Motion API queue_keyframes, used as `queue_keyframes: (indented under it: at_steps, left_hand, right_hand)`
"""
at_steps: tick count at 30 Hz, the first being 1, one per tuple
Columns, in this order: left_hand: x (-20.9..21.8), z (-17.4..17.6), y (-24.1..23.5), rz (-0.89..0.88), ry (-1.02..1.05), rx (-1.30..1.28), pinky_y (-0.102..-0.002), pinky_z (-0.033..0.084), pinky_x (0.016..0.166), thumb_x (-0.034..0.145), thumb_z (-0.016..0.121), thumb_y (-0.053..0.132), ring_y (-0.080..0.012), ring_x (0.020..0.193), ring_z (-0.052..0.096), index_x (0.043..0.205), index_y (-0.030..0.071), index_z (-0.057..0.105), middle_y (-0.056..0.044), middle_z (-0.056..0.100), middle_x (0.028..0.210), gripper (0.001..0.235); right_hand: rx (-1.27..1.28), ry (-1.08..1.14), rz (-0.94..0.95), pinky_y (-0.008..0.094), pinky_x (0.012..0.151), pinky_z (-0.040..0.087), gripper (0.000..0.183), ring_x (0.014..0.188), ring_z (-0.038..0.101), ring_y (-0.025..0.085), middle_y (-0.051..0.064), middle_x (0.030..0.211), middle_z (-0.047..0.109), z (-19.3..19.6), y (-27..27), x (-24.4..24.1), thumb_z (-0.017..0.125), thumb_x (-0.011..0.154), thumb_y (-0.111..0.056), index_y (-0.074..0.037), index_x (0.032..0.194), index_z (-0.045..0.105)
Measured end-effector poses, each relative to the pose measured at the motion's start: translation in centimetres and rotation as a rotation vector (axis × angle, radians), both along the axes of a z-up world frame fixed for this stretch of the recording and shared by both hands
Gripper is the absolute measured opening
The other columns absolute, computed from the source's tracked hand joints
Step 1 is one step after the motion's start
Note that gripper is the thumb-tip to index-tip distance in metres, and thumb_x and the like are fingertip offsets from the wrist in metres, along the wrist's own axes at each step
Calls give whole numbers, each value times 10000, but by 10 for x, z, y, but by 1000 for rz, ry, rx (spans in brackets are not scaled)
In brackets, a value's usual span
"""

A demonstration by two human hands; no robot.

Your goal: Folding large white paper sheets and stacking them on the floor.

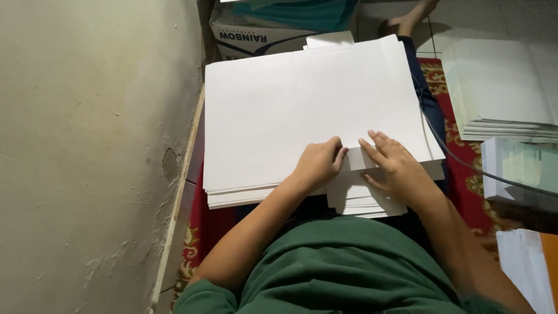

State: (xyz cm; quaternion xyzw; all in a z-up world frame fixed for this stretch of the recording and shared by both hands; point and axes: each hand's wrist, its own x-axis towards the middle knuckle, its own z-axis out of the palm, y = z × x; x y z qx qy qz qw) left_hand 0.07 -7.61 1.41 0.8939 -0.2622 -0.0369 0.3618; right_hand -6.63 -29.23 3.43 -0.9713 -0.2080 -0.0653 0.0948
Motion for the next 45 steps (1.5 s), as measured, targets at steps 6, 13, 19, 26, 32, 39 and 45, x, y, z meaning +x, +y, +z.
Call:
queue_keyframes:
  at_steps: [6, 13, 19, 26, 32, 39, 45]
  left_hand:
    - [-6, 31, 22, 125, -268, 37, -415, 524, 650, 928, 634, 264, -287, 608, 699, 916, 116, 630, -31, 652, 601, 148]
    - [-33, 39, 28, -32, -563, 258, -628, 343, 1103, 606, 924, 433, -442, 1312, 546, 1279, 47, 674, -251, 638, 1333, 816]
    - [-30, 3, 66, 64, -518, 442, -519, 571, 851, 838, 724, 44, -390, 1113, 707, 1339, 115, 638, -227, 718, 1196, 513]
    - [-41, 21, 43, -84, -418, 333, -622, 481, 993, 890, 648, -5, -428, 1250, 616, 1346, 84, 623, -256, 652, 1316, 465]
    - [-33, -25, 25, -270, -488, 340, -581, 413, 1109, 852, 659, -5, -417, 1361, 535, 1389, -28, 564, -279, 583, 1414, 546]
    - [-36, -36, 29, -220, -565, 234, -541, 417, 1127, 913, 593, 68, -358, 1341, 570, 1414, 20, 563, -211, 631, 1385, 505]
    - [-32, -46, 32, -254, -591, 250, -539, 423, 1114, 882, 611, 80, -322, 1351, 573, 1433, 123, 576, -138, 633, 1414, 554]
  right_hand:
    - [-118, -306, 29, 378, 1051, 512, 399, 1245, 655, 216, 42, 1343, 693, 0, 9, 8, 599, 996, -203, -232, 1393, 631]
    - [-118, -388, 28, 349, 811, 612, 160, 966, 753, 218, 43, 1002, 773, -4, 50, 12, 616, 994, -237, -217, 1114, 719]
    - [162, 81, -58, 531, 1171, 365, 522, 1408, 457, 418, 232, 1447, 570, 41, 23, 3, 415, 1076, -377, -83, 1495, 516]
    - [1115, 598, -389, 451, 929, 262, 779, 1477, 202, 418, 335, 1631, 132, -13, 8, 13, 478, 966, -49, -20, 1622, 57]
    - [718, 637, -129, 543, 1245, -5, 664, 1554, -55, 377, 215, 1692, -19, -17, 33, -7, 354, 1041, -196, -71, 1633, 81]
    - [-189, 435, -7, 576, 1231, 109, 774, 1570, 61, 379, 223, 1705, 38, -58, 18, 46, 216, 1051, -537, -66, 1642, 51]
    - [-171, 255, -115, 521, 1252, 45, 851, 1576, 89, 347, 232, 1703, 72, -58, 13, 97, 71, 1063, -635, 6, 1619, 113]
